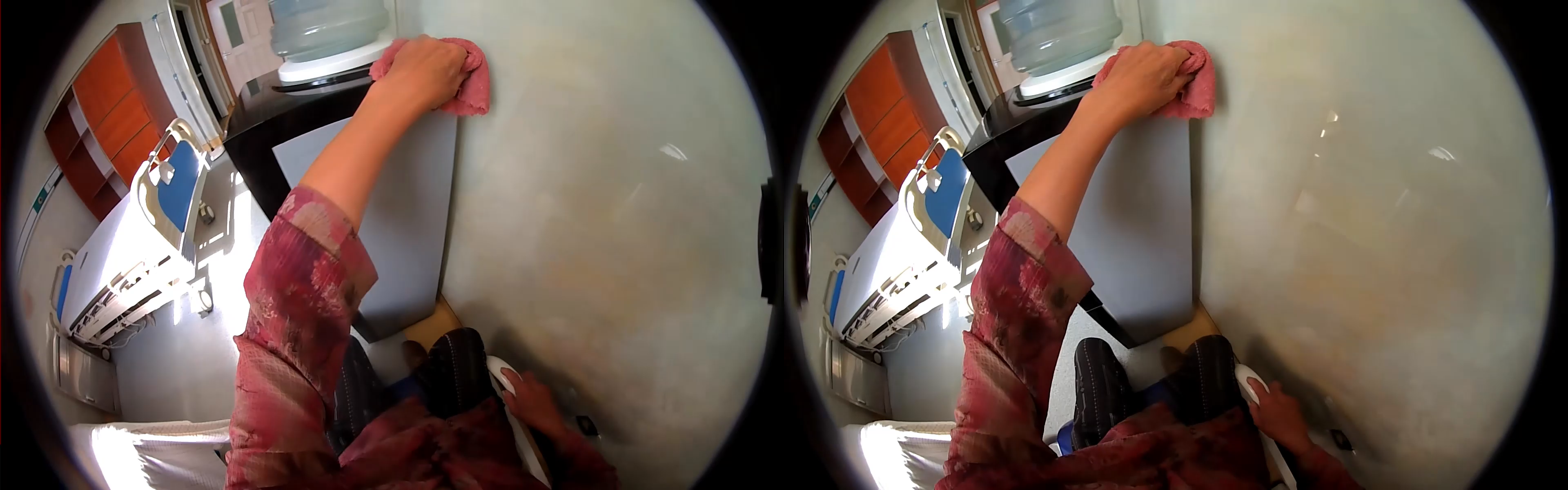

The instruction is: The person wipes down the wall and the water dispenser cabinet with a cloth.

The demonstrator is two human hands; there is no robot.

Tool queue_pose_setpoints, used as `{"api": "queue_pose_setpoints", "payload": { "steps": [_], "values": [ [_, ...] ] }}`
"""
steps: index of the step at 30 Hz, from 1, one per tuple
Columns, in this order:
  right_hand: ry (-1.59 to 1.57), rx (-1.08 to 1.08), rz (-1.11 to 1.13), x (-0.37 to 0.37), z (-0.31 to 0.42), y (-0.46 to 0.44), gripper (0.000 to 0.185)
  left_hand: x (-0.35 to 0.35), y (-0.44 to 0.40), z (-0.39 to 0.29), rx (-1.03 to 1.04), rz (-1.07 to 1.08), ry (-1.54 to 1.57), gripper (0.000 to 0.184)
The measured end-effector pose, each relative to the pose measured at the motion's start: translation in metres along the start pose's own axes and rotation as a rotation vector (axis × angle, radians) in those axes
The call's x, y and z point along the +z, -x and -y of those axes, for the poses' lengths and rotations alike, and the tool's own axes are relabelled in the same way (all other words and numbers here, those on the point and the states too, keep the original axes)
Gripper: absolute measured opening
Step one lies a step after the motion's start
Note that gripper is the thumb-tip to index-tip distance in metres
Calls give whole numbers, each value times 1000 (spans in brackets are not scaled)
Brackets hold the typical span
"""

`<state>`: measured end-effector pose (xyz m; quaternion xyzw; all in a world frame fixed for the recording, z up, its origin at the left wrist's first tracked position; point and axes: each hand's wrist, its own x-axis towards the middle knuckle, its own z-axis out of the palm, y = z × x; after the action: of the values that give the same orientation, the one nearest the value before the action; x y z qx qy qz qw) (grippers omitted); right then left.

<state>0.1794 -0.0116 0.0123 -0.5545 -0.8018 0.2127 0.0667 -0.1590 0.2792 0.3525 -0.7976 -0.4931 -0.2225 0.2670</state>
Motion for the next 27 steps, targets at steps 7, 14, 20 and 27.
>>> {"api": "queue_pose_setpoints", "payload": {
  "steps": [7,14,20,27],
  "values": [
    [-20,17,20,2,-5,1,50,35,-39,-47,-302,-351,529,21],
    [-47,18,6,4,-12,0,54,131,22,-127,-268,-760,729,12],
    [43,-6,-9,3,-11,0,53,234,183,-233,-428,-372,1011,33],
    [72,30,26,4,-10,0,54,151,110,-218,-106,-406,1044,25]
  ]
}}
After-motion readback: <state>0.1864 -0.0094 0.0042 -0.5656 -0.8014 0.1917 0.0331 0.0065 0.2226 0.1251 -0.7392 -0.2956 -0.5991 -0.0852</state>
